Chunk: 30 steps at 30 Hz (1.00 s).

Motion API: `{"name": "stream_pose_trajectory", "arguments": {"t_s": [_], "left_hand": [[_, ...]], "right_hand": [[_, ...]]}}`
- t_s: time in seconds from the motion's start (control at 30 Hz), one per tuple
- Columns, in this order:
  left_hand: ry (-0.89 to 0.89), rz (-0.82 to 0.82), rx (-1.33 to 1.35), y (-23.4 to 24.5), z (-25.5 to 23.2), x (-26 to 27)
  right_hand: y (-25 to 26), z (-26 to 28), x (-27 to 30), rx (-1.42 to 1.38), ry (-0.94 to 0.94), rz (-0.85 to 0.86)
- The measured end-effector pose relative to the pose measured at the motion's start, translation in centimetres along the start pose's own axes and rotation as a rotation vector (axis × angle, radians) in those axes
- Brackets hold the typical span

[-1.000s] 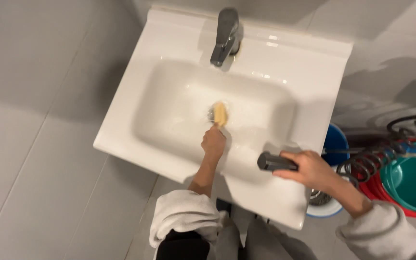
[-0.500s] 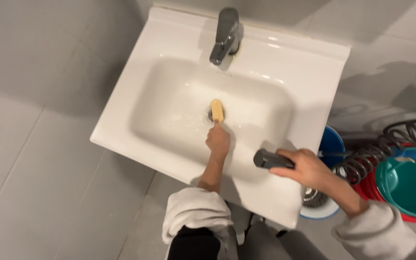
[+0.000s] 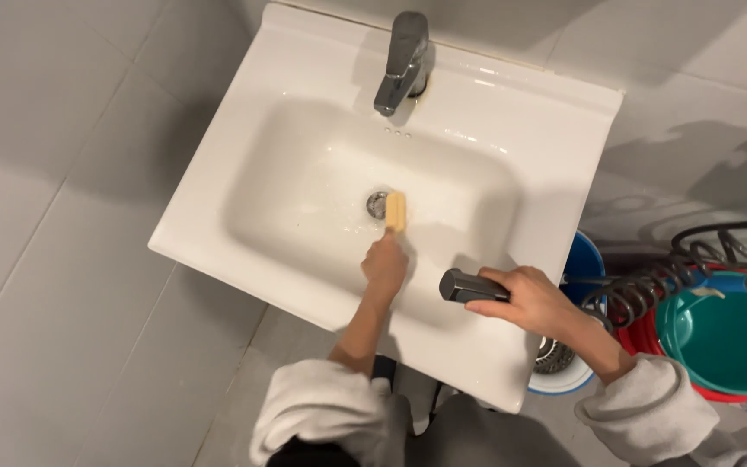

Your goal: The person scrubs a white bathroom sink with a yellow brush while rinsing with a handheld shower head. They remove pink residue from the basin and surrounding surfaces, then rinse the brush and sink thoroughly.

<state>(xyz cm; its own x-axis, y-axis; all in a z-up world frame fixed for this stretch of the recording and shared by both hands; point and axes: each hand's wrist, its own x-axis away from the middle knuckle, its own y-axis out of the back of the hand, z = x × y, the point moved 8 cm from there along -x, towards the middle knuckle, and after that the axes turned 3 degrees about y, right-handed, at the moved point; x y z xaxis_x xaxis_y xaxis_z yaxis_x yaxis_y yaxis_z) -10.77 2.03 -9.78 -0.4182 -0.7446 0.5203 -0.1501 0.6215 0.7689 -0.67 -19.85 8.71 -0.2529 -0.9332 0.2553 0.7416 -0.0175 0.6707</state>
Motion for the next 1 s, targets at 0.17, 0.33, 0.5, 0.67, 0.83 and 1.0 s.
{"name": "stream_pose_trajectory", "arguments": {"t_s": [0.17,0.33,0.5,0.67,0.83,1.0], "left_hand": [[0.018,-0.053,-0.026,2.1,0.1,-1.5],[-0.002,0.013,-0.043,0.3,-0.2,0.8],[0.015,0.036,-0.073,1.9,1.0,-0.7],[-0.011,0.010,-0.024,1.8,-1.2,-1.7],[-0.055,0.084,-0.238,3.2,2.4,0.2],[-0.039,0.003,-0.247,4.5,0.5,-2.9]], "right_hand": [[-0.6,-0.7,0.2,-0.061,-0.038,0.005],[-0.1,-0.8,0.4,-0.086,0.004,-0.015],[-0.9,-0.2,-0.5,-0.111,0.030,-0.003],[-0.2,0.5,-1.1,-0.080,0.038,-0.005],[-0.5,0.1,-0.4,-0.108,0.045,-0.021],[-0.1,-0.9,-0.3,-0.148,0.019,-0.064]]}}
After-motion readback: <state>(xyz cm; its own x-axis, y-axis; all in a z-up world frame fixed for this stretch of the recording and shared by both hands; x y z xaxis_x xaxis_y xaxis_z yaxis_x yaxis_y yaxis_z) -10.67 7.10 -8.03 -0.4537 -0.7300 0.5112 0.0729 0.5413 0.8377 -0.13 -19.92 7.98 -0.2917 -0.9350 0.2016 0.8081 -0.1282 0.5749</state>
